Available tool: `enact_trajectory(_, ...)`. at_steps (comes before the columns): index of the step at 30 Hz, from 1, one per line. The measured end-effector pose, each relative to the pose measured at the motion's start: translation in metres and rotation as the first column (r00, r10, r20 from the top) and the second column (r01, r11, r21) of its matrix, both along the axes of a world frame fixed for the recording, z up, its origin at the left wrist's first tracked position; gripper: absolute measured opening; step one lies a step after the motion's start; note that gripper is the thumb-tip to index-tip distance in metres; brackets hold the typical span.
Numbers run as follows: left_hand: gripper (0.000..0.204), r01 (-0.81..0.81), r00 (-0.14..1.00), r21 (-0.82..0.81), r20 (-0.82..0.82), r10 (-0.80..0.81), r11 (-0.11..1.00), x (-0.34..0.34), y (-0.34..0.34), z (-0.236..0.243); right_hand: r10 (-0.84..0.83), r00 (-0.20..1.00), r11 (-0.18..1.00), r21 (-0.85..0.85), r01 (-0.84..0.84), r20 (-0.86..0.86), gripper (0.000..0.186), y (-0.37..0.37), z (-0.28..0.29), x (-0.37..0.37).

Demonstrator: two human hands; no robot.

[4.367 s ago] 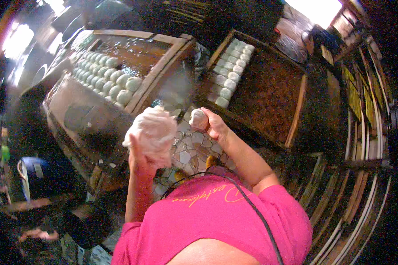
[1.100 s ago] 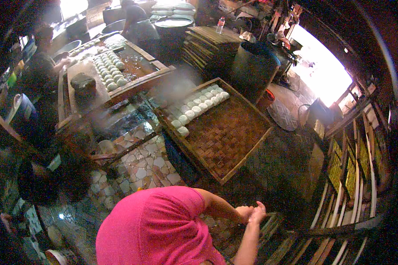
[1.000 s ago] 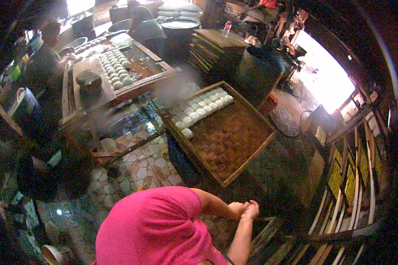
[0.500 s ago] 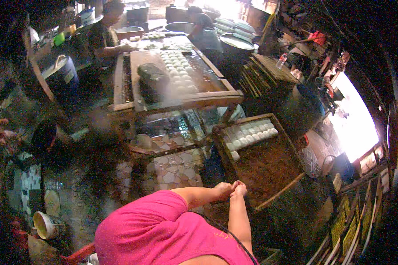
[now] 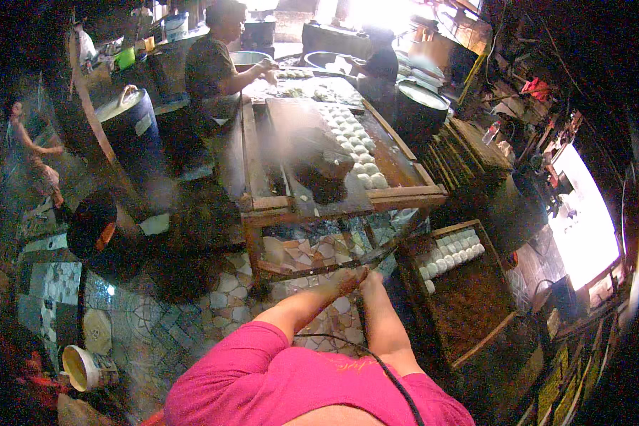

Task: The person wraps individual dough balls in white paper by hand, then places the wrapped items into a wooden tray one by one.

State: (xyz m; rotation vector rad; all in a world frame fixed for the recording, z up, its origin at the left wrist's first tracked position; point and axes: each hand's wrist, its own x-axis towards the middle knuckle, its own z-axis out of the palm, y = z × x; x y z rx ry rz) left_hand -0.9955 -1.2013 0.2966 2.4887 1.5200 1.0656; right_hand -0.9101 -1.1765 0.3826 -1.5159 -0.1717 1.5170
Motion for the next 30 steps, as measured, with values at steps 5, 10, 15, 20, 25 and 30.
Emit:
enact_trajectory(5, 0.052, 0.022, 0.964, -0.207, -0.254, -0.075, 0.978, 0.033, -0.018, 0.097, 0.207, 0.978, 0.971, 0.119, -0.207, 0.011, 0.014, 0.036, -0.021, 0.074)
enact_trajectory(10, 0.061, -0.173, 0.956, -0.080, 0.227, 0.187, 0.982, -0.011, -0.017, 0.201, 0.542, 0.637, 0.478, 0.423, -0.770, 0.547, 0.032, 0.026, 0.122, 0.047)
enact_trajectory(15, 0.051, 0.207, 0.579, -0.336, 0.799, 0.161, 0.919, -0.024, -0.020, 0.266, 0.458, 0.463, 0.315, 0.348, -0.883, 0.759, 0.027, -0.019, 0.247, 0.056)
enact_trajectory(20, 0.031, 0.303, -0.034, -0.038, 0.998, 0.050, 0.952, -0.065, -0.011, 0.277, 0.141, 0.505, 0.326, 0.442, -0.836, 0.852, 0.019, -0.005, 0.303, 0.038)
enact_trajectory(25, 0.038, -0.051, -0.064, -0.178, 0.983, 0.175, 0.983, -0.141, -0.038, 0.314, 0.375, 0.763, 0.303, 0.708, -0.638, 0.527, 0.016, 0.062, 0.332, -0.024)
enact_trajectory(30, 0.031, -0.458, -0.011, -0.184, 0.979, 0.201, 0.870, -0.191, -0.060, 0.314, 0.649, 0.754, 0.243, 0.911, -0.335, 0.104, 0.019, 0.134, 0.358, -0.139)
